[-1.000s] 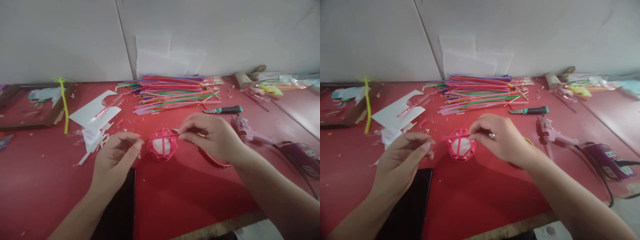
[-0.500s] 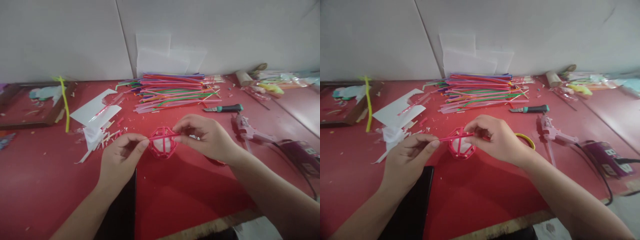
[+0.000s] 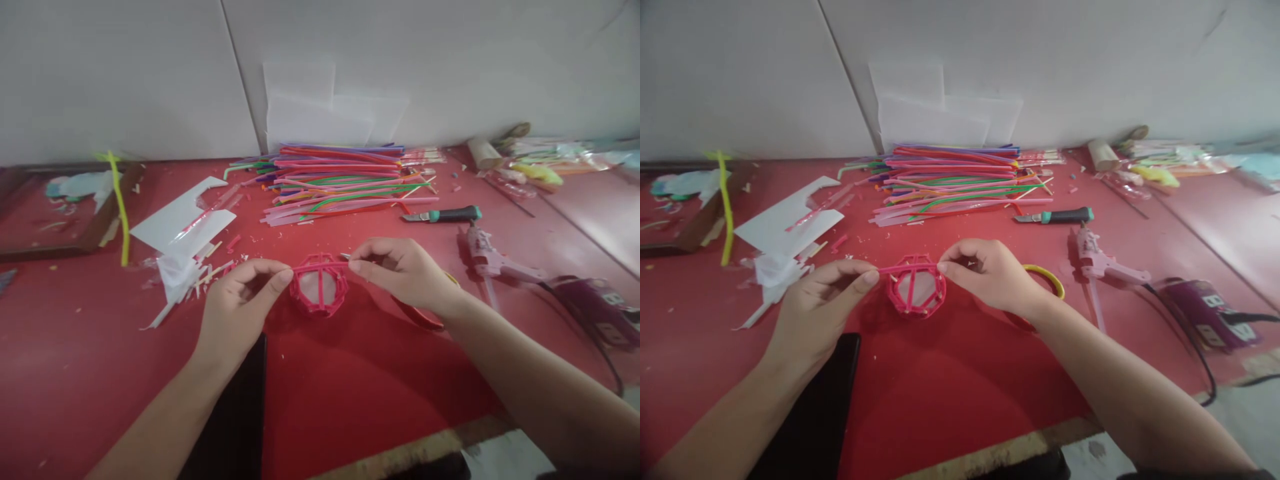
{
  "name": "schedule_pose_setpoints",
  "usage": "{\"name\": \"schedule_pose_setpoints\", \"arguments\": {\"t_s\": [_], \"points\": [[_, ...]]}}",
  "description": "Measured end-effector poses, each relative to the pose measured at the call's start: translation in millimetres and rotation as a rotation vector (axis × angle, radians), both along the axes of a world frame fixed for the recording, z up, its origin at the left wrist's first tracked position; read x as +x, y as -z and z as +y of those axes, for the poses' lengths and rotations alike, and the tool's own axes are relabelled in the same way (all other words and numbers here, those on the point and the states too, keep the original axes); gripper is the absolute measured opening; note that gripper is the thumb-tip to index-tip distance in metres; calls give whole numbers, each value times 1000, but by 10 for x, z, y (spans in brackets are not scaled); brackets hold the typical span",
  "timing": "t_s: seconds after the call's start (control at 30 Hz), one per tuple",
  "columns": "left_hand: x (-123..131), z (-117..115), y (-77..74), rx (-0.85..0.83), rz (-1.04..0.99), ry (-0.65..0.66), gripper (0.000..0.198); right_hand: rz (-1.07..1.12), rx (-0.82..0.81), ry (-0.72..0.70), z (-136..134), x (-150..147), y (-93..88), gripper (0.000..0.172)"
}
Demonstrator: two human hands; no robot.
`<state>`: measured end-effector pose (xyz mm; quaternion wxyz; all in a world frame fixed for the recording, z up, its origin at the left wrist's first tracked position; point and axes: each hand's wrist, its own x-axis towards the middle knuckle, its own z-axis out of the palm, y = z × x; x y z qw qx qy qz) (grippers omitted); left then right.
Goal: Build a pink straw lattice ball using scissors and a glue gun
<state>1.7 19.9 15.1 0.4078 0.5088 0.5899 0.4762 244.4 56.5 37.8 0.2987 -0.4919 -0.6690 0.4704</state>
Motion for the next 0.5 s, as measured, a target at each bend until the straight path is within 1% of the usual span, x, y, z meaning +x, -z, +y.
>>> {"name": "schedule_pose_setpoints", "arguments": {"t_s": [0.1, 0.2, 0.27, 0.4, 0.5], "points": [[1, 13, -8, -11, 33, 7, 19, 29, -31, -12, -6, -9, 11, 18], [-4, 24, -1, -34, 22, 64, 21, 60, -94, -13, 4, -13, 2, 18], [-5, 30, 12, -73, -13, 89, 23, 90, -174, -1, 14, -20, -6, 19], [0, 43, 41, -155, -83, 79, 27, 195, -349, 43, 33, -49, 4, 22], [1, 45, 46, -214, -159, 86, 29, 239, -410, 72, 43, -68, 26, 22]]}}
